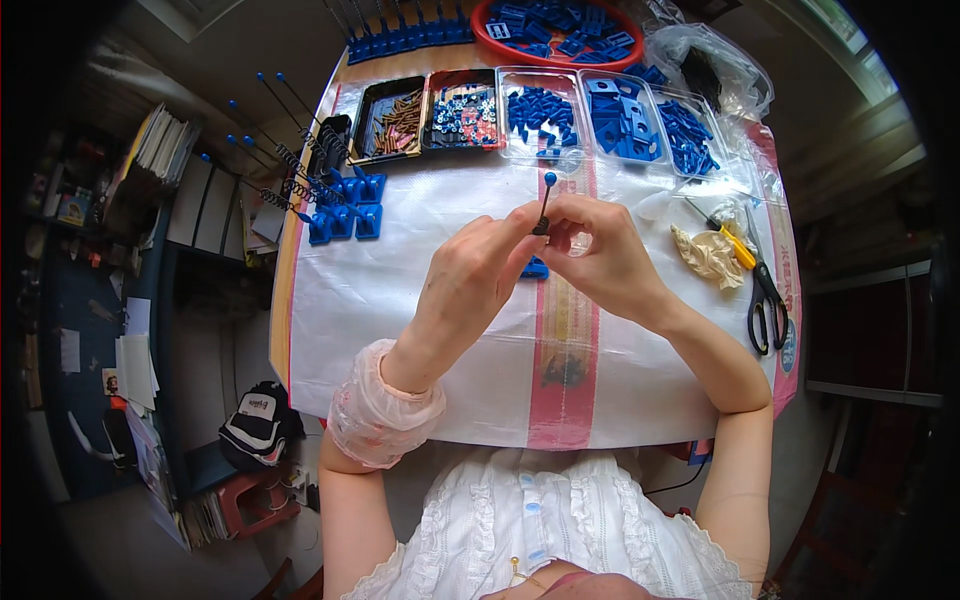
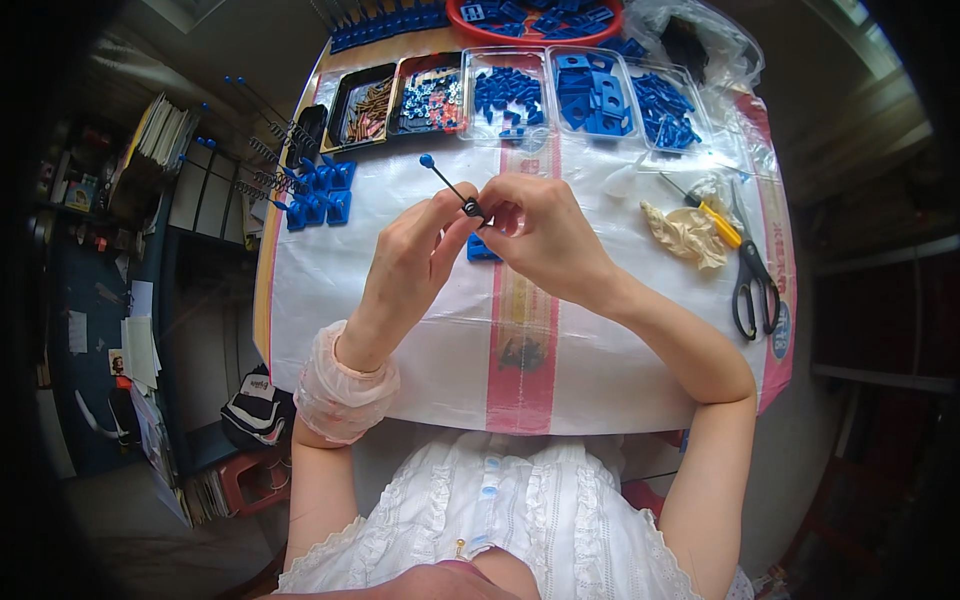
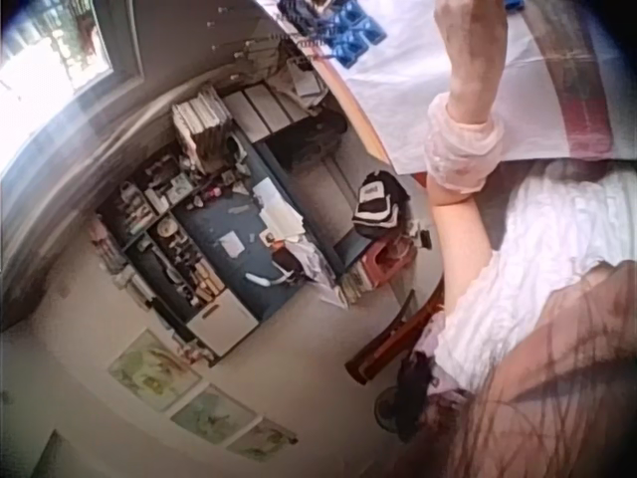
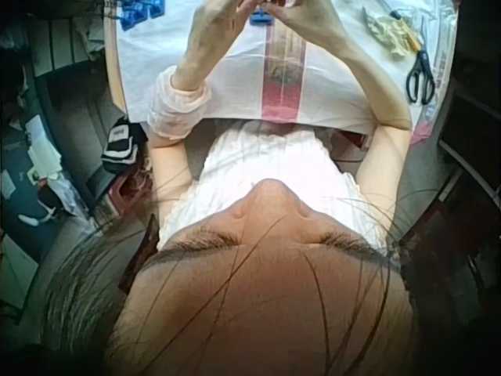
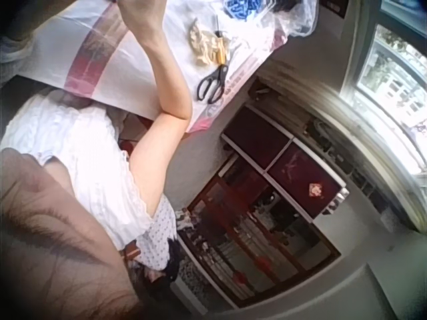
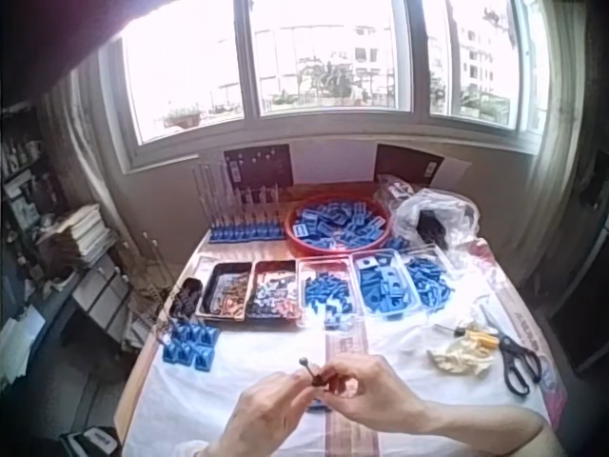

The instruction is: Assembling blue plastic housings and wiring components at a workbench.

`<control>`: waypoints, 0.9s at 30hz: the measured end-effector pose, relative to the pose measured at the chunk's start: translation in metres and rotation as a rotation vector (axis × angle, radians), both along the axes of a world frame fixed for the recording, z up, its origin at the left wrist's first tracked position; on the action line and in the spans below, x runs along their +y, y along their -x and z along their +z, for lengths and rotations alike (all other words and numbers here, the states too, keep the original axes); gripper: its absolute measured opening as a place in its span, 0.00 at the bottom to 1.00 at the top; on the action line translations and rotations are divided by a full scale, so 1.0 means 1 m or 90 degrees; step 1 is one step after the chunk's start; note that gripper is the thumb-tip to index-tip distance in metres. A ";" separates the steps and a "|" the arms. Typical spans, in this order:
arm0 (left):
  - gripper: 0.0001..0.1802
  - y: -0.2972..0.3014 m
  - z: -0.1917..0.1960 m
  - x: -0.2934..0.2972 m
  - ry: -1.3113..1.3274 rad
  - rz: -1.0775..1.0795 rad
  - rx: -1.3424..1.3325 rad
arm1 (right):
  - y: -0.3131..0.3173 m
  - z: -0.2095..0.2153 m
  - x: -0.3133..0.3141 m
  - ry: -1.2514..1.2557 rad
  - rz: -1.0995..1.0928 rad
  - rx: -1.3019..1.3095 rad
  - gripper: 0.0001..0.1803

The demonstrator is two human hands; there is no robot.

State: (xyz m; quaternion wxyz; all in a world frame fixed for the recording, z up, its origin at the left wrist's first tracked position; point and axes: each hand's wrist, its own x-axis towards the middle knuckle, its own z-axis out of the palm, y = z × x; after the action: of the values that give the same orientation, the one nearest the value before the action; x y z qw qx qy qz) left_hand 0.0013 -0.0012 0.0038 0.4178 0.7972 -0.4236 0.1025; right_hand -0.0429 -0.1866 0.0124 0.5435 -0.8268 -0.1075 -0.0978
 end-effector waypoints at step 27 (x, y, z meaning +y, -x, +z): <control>0.12 -0.011 -0.007 0.003 0.105 -0.121 0.360 | 0.001 0.005 -0.001 -0.021 -0.005 0.050 0.08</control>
State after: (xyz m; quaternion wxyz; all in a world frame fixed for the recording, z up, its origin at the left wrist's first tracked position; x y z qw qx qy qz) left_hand 0.0118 0.0023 -0.0028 0.5903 0.7144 -0.3531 -0.1286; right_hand -0.0444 -0.1874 0.0179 0.5607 -0.8211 -0.0812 -0.0694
